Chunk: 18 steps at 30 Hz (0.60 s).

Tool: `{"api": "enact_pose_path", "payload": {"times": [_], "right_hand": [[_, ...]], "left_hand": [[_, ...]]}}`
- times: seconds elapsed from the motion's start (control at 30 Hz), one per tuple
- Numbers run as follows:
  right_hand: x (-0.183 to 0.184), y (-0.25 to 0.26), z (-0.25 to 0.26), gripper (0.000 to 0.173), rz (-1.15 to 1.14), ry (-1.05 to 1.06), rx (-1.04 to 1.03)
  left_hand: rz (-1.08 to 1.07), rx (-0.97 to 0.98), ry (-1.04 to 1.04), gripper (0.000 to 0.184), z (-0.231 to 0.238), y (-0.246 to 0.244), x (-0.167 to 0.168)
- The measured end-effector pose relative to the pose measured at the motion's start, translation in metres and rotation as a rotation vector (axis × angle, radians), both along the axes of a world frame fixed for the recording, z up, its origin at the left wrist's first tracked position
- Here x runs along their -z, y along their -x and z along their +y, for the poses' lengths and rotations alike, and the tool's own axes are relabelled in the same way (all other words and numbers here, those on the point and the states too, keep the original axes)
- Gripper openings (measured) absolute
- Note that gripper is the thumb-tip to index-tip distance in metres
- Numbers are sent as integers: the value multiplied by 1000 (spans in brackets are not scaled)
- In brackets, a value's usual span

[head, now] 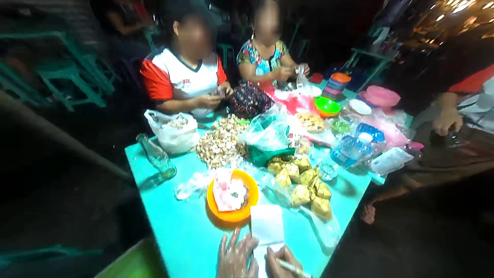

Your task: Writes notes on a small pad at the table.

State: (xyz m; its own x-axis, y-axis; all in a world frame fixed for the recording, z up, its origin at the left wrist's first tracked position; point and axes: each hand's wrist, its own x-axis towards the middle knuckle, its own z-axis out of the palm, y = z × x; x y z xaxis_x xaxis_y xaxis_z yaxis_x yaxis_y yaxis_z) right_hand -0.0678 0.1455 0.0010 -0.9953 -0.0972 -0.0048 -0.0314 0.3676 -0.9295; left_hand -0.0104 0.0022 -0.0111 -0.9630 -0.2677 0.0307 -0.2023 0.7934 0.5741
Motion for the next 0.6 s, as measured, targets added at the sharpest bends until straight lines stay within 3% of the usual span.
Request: {"api": "enact_pose_path", "payload": {"times": [0.17, 0.6], "right_hand": [[-2, 6, -2, 14, 75, 28, 49], [5, 11, -2, 28, 119, 155, 17]], "left_hand": [[-32, -17, -8, 42, 0, 4, -2], [-115, 23, -51, 42, -3, 8, -6]]}}
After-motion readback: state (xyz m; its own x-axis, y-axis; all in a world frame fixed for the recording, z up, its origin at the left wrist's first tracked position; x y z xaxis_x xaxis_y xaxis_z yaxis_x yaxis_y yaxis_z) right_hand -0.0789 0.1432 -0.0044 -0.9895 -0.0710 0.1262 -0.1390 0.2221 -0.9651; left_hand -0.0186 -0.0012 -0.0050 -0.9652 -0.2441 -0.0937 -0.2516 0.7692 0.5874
